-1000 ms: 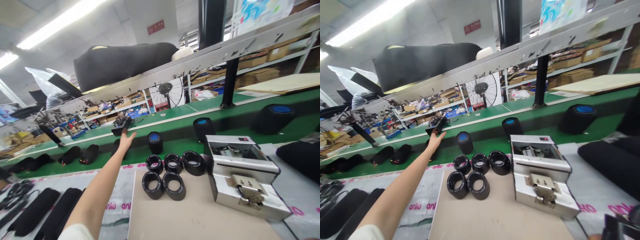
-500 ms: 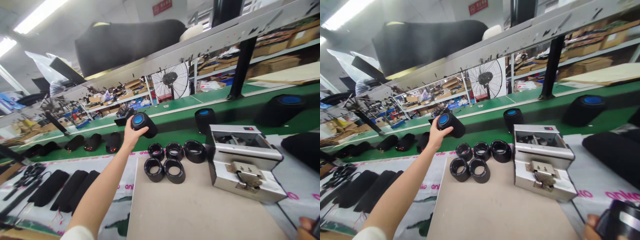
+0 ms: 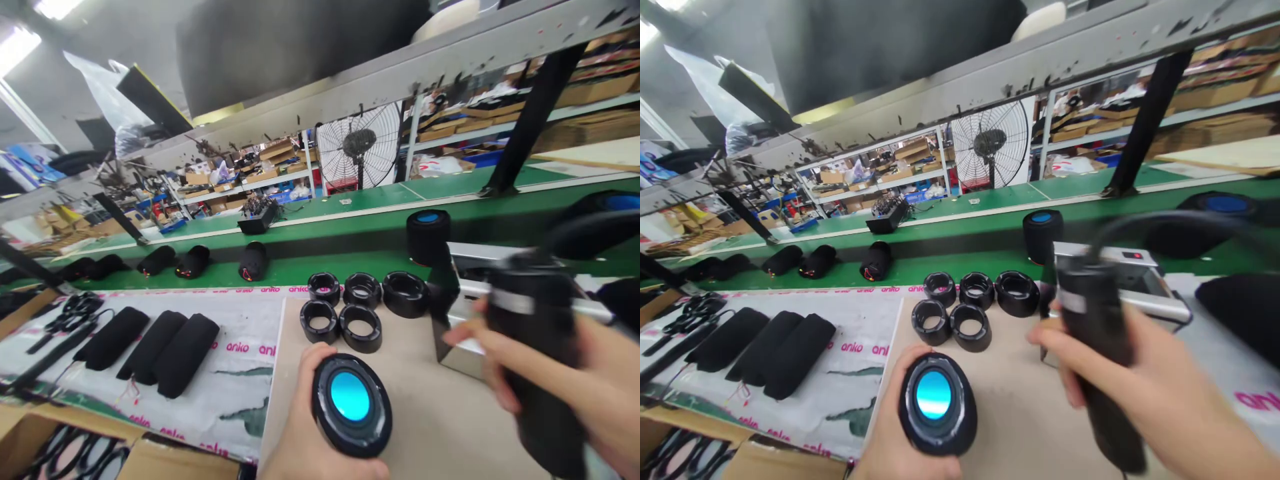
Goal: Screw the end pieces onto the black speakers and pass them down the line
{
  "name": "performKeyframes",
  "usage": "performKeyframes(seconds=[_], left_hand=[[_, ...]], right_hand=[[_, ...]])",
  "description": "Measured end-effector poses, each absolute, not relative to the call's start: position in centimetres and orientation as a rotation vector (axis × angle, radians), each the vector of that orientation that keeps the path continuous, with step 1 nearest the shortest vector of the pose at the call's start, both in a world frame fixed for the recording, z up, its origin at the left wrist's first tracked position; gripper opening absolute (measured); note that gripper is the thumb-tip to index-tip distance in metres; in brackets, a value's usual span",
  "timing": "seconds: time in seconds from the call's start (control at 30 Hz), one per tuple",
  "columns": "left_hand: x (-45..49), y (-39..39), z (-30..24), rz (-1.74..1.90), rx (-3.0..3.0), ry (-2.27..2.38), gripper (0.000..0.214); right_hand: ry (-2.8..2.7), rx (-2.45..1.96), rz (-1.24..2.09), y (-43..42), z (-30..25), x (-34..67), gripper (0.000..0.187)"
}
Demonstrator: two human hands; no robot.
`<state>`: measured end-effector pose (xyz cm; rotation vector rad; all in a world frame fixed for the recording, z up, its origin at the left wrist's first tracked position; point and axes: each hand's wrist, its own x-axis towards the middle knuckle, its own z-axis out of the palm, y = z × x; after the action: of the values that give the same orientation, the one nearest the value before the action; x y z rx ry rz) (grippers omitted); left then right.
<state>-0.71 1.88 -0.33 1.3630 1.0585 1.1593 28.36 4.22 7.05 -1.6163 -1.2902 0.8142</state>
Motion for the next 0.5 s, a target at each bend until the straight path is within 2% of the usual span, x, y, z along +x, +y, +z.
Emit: performKeyframes(seconds=[0.17, 0.5], left_hand=[[0.2, 0.8, -1.3, 1.087, 1.301, 1.099, 0.118], [0.2, 0.3, -2.2, 1.128, 1.494, 1.021, 0.116]], right_hand=[[-1.345, -1.583, 1.03, 5.6, 9.2, 22.7, 0.047], [-1.492, -1.744, 0.996, 9.8, 4.2, 21.5, 0.053]])
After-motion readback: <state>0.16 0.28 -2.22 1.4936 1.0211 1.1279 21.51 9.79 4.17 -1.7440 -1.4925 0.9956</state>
